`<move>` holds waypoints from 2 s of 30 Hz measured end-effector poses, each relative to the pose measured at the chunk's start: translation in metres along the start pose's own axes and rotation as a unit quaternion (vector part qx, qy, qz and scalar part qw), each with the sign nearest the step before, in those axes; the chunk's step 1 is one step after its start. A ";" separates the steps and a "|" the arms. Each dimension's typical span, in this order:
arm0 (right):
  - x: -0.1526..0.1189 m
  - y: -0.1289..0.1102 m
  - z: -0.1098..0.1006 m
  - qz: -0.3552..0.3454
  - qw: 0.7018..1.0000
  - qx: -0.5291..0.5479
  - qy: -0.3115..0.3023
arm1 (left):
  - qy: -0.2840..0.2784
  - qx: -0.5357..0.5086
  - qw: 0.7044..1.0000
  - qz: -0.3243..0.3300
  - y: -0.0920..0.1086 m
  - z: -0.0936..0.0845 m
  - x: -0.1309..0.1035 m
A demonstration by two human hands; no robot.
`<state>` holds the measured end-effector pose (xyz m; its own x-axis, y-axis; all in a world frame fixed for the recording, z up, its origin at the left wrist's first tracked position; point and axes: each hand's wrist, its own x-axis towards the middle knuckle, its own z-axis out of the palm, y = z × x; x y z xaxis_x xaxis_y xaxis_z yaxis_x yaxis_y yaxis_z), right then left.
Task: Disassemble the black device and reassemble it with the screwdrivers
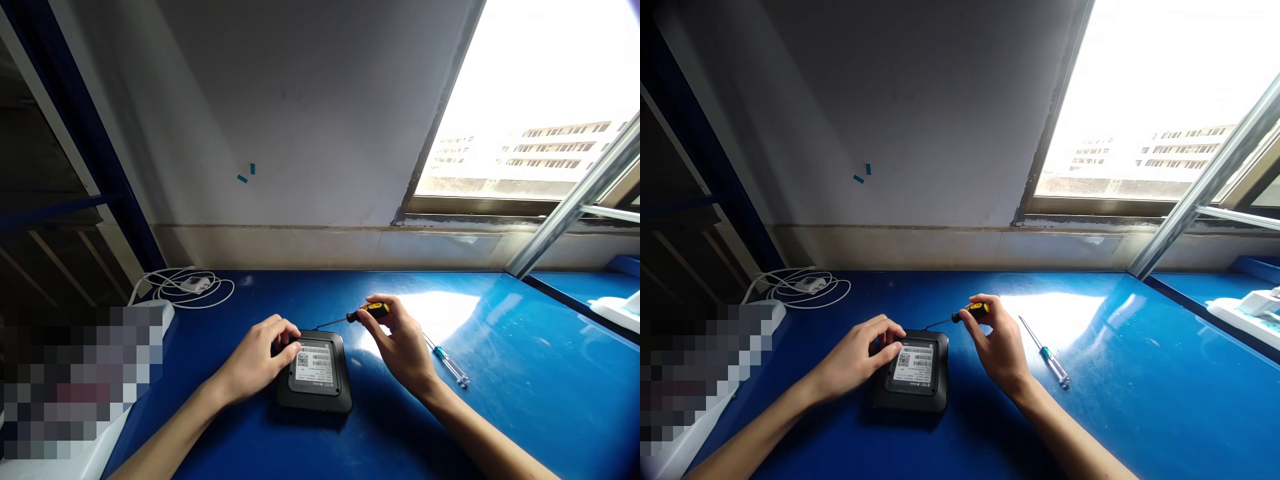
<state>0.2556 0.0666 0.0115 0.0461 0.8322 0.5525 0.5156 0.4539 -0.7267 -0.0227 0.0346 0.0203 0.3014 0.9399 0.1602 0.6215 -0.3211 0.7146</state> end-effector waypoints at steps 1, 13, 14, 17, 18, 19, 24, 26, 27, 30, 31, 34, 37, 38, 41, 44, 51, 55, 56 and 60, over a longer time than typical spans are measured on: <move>0.000 0.000 0.000 -0.002 1.000 -0.001 0.000 | -0.001 0.000 1.000 0.000 0.000 0.000 0.000; 0.000 -0.001 0.001 -0.009 1.000 0.001 -0.006 | -0.011 -0.005 1.000 -0.012 -0.003 0.002 0.001; 0.000 -0.001 0.000 -0.010 1.000 0.001 -0.008 | -0.011 -0.005 1.000 -0.012 -0.003 0.003 0.001; 0.000 -0.001 0.000 -0.011 1.000 0.002 -0.011 | -0.012 -0.006 1.000 -0.012 -0.003 0.003 0.002; 0.000 0.000 0.000 -0.011 1.000 0.001 -0.011 | -0.012 -0.005 1.000 -0.011 -0.003 0.003 0.002; -0.001 0.000 0.000 -0.012 1.000 0.000 -0.012 | -0.012 -0.005 1.000 -0.011 -0.003 0.003 0.002; -0.003 0.001 0.001 -0.013 0.999 -0.011 -0.033 | -0.012 -0.003 1.000 -0.012 -0.004 0.003 0.003; -0.003 0.001 0.002 -0.014 0.999 -0.009 -0.041 | -0.013 -0.003 1.000 -0.012 -0.004 0.004 0.002; -0.003 0.000 0.002 -0.016 0.999 -0.007 -0.043 | -0.014 -0.003 1.000 -0.012 -0.004 0.004 0.002; -0.003 0.000 0.002 -0.020 0.999 -0.005 -0.042 | -0.015 -0.004 1.000 -0.013 -0.004 0.004 0.001; -0.003 0.000 0.002 -0.020 0.999 -0.005 -0.042 | -0.015 -0.004 1.000 -0.013 -0.003 0.003 0.001; -0.003 0.000 0.002 -0.019 0.999 -0.011 -0.040 | -0.016 -0.005 1.000 -0.015 -0.003 0.003 0.000; -0.003 0.002 0.002 -0.021 0.999 -0.015 -0.035 | -0.018 -0.005 1.000 -0.015 -0.003 0.002 0.001; -0.003 0.002 0.002 -0.024 0.999 -0.014 -0.032 | -0.018 -0.005 1.000 -0.015 -0.003 0.002 0.001; -0.003 0.003 0.003 -0.038 0.999 -0.008 -0.025 | -0.017 -0.004 1.000 -0.015 -0.003 0.003 0.001; -0.002 0.004 0.003 -0.052 0.998 -0.002 -0.019 | -0.016 -0.003 1.000 -0.014 -0.003 0.003 0.000; -0.002 0.004 0.002 -0.051 0.998 -0.004 -0.021 | -0.012 -0.001 1.000 -0.010 -0.003 0.003 0.001; -0.002 0.002 0.002 -0.041 0.999 -0.003 -0.026 | -0.009 0.000 1.000 -0.006 -0.003 0.003 0.001; -0.002 0.002 0.002 -0.039 0.999 -0.003 -0.028 | -0.008 0.000 1.000 -0.006 -0.003 0.003 0.001; -0.002 0.001 0.001 -0.035 0.999 -0.003 -0.034 | -0.010 0.000 1.000 -0.007 -0.003 0.003 0.001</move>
<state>0.2548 0.0660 0.0093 -0.0481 0.8176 0.5738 0.5205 0.5108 -0.6842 -0.0223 0.0359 0.0167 0.3063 0.9420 0.1370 0.6253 -0.3076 0.7172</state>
